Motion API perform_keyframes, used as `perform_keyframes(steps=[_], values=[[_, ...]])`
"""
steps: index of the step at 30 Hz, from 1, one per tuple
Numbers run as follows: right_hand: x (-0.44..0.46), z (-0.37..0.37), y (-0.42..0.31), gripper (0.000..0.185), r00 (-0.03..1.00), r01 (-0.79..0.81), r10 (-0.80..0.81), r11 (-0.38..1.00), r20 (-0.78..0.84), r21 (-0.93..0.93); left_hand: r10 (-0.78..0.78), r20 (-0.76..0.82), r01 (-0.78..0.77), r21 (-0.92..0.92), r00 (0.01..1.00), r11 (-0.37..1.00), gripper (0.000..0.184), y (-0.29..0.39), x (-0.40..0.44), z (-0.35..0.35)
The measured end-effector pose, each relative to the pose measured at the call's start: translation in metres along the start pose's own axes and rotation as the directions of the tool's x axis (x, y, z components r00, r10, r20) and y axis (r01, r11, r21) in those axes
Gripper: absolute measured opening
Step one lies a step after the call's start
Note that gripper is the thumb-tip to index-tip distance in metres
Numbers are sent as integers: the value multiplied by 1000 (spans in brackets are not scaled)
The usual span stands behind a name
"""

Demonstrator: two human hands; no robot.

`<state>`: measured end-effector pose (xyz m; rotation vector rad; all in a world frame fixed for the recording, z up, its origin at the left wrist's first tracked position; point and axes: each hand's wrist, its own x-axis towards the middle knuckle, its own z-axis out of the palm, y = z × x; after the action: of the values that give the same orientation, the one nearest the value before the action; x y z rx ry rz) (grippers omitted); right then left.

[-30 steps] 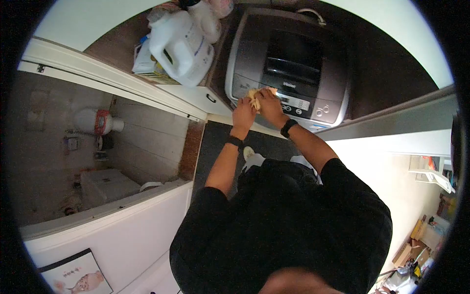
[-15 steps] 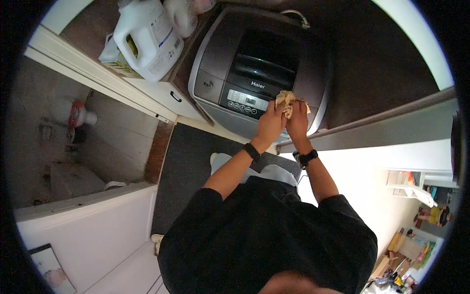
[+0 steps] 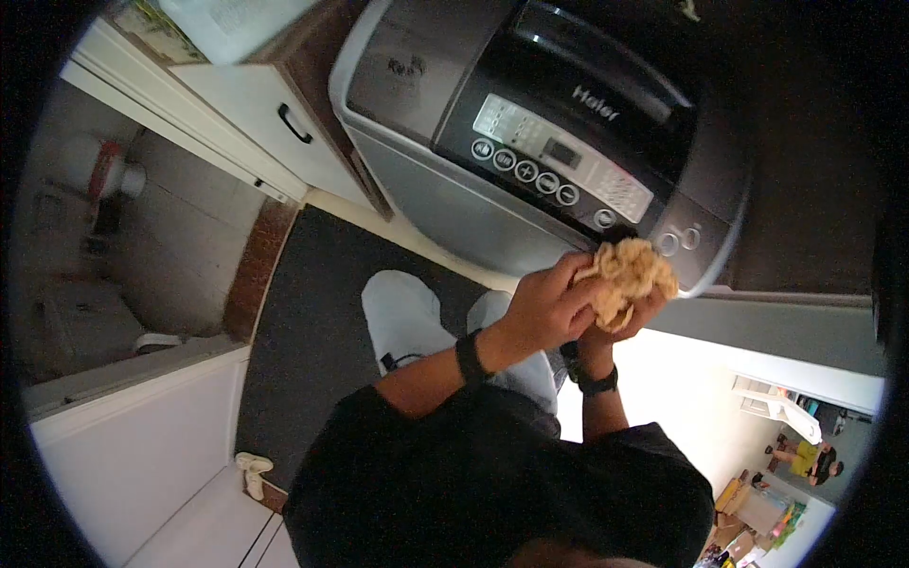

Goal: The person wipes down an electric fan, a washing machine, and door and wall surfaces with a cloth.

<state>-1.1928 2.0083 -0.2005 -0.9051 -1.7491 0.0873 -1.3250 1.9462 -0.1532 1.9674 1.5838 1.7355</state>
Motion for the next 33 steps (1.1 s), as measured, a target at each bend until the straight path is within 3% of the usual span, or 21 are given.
perform_keyframes(steps=[6,11,13,15,19,22,24,26,29,31,33], values=[[-91,31,36,45,1000,18,-18,1000,24,11,-14,20,13,70,1000,997,41,-61,-76,12],[-116,44,42,48,998,23,-23,1000,61,1,-211,150,209,28,966,977,41,-84,-101,18],[-114,51,43,50,994,106,-105,994,35,-14,-264,177,263,30,948,964,41,-82,-105,15],[-111,65,43,53,981,194,-195,980,-8,-49,-250,171,245,54,953,968,42,-89,-101,11],[-124,87,31,49,991,100,-99,995,-88,-1,-149,89,134,158,985,978,43,-101,-109,7],[-136,96,33,51,981,175,-176,984,75,24,-188,33,180,167,982,969,45,-116,-117,2],[-134,91,17,45,979,47,-64,995,194,90,-234,15,228,162,972,960,48,-118,-124,0],[-127,82,5,46,968,17,-38,996,249,89,-246,0,242,165,969,956,50,-113,-123,-2],[-113,75,1,49,965,43,-70,993,252,111,-213,-56,218,105,975,970,51,-105,-113,4],[-97,60,-1,49,976,108,-127,988,176,114,-116,-118,128,99,986,987,51,-90,-100,7],[-86,43,-1,52,982,142,-153,985,111,94,-85,-82,92,88,993,992,50,-67,-84,13]])
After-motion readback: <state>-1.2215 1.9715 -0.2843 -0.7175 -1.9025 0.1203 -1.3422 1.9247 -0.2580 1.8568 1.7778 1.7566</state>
